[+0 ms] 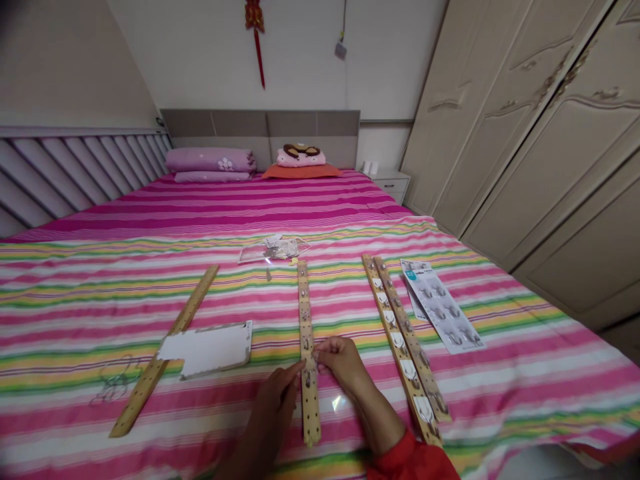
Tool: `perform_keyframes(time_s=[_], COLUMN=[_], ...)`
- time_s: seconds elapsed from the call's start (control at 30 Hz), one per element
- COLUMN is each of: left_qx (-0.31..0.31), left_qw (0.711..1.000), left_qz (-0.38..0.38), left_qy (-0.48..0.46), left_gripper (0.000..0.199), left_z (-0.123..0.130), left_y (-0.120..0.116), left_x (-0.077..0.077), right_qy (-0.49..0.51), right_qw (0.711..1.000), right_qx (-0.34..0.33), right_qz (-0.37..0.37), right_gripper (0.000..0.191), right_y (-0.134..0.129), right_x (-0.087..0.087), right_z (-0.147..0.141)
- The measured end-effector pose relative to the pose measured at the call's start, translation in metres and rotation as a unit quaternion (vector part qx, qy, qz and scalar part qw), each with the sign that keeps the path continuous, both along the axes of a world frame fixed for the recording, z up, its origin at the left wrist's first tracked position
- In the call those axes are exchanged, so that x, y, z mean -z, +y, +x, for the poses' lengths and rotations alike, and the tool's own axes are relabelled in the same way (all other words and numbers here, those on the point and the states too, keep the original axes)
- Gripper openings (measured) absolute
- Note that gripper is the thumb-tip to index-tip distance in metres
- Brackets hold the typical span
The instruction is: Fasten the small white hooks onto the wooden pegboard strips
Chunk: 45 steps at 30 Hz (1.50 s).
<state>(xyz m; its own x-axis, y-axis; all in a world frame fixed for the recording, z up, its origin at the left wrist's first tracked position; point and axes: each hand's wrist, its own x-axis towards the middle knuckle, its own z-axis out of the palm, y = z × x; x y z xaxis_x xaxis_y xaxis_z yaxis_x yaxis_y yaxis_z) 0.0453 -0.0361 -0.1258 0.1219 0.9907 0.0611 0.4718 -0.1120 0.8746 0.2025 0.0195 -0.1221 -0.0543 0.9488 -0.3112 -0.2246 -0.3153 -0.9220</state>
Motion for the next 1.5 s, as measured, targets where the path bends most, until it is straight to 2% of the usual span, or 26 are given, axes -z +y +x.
perform_keyframes(time_s=[0.27, 0.43, 0.57, 0.73, 0.8, 0.87, 0.97, 1.07, 1.17, 1.27, 1.4, 1.5], left_qx=[-0.003, -0.011, -0.020, -0.040, -0.068, -0.101, -0.158, -0.194, -0.201, -0.196, -0.185, -0.180], left_qw=[1.000, 1.000, 1.000, 0.998, 0.997, 0.992, 0.960, 0.925, 0.907, 0.900, 0.897, 0.894], left_qz=[-0.014, -0.019, -0.012, -0.031, 0.000, 0.069, 0.173, 0.166, 0.102, 0.083, 0.132, 0.207], left_qy=[-0.002, -0.008, -0.019, -0.049, -0.023, 0.033, 0.154, 0.282, 0.356, 0.380, 0.378, 0.354], left_gripper=[0.034, 0.033, 0.034, 0.034, 0.031, 0.027, 0.032, 0.044, 0.042, 0.036, 0.030, 0.029], left_z=[0.002, 0.001, 0.003, -0.006, -0.022, -0.045, -0.084, -0.110, -0.115, -0.108, -0.106, -0.109], left_y=[0.000, 0.001, 0.001, -0.003, -0.003, -0.001, 0.005, 0.012, 0.016, 0.017, 0.013, 0.007], left_x=[-0.002, 0.003, 0.005, -0.002, -0.004, -0.003, 0.004, 0.010, 0.010, 0.006, 0.004, 0.005], right_qy=[-0.013, -0.019, -0.017, 0.003, 0.014, 0.021, 0.020, 0.002, -0.024, -0.047, -0.070, -0.075], right_qw=[1.000, 0.999, 0.999, 0.999, 0.998, 0.996, 0.992, 0.988, 0.984, 0.980, 0.976, 0.983], right_qx=[0.014, 0.021, 0.027, 0.039, 0.051, 0.068, 0.096, 0.117, 0.131, 0.139, 0.128, 0.063], right_qz=[0.018, 0.028, 0.026, 0.030, 0.041, 0.055, 0.080, 0.101, 0.118, 0.138, 0.161, 0.152], right_gripper=[0.023, 0.025, 0.030, 0.033, 0.034, 0.035, 0.034, 0.033, 0.032, 0.033, 0.034, 0.037], right_y=[0.003, 0.005, 0.004, -0.002, -0.006, -0.012, -0.023, -0.037, -0.050, -0.060, -0.069, -0.075], right_x=[0.007, 0.011, 0.009, 0.004, 0.002, 0.000, -0.003, -0.006, -0.008, -0.013, -0.026, -0.037], right_z=[-0.003, -0.004, -0.004, -0.003, -0.003, -0.002, 0.001, 0.004, 0.004, 0.001, -0.008, -0.023])
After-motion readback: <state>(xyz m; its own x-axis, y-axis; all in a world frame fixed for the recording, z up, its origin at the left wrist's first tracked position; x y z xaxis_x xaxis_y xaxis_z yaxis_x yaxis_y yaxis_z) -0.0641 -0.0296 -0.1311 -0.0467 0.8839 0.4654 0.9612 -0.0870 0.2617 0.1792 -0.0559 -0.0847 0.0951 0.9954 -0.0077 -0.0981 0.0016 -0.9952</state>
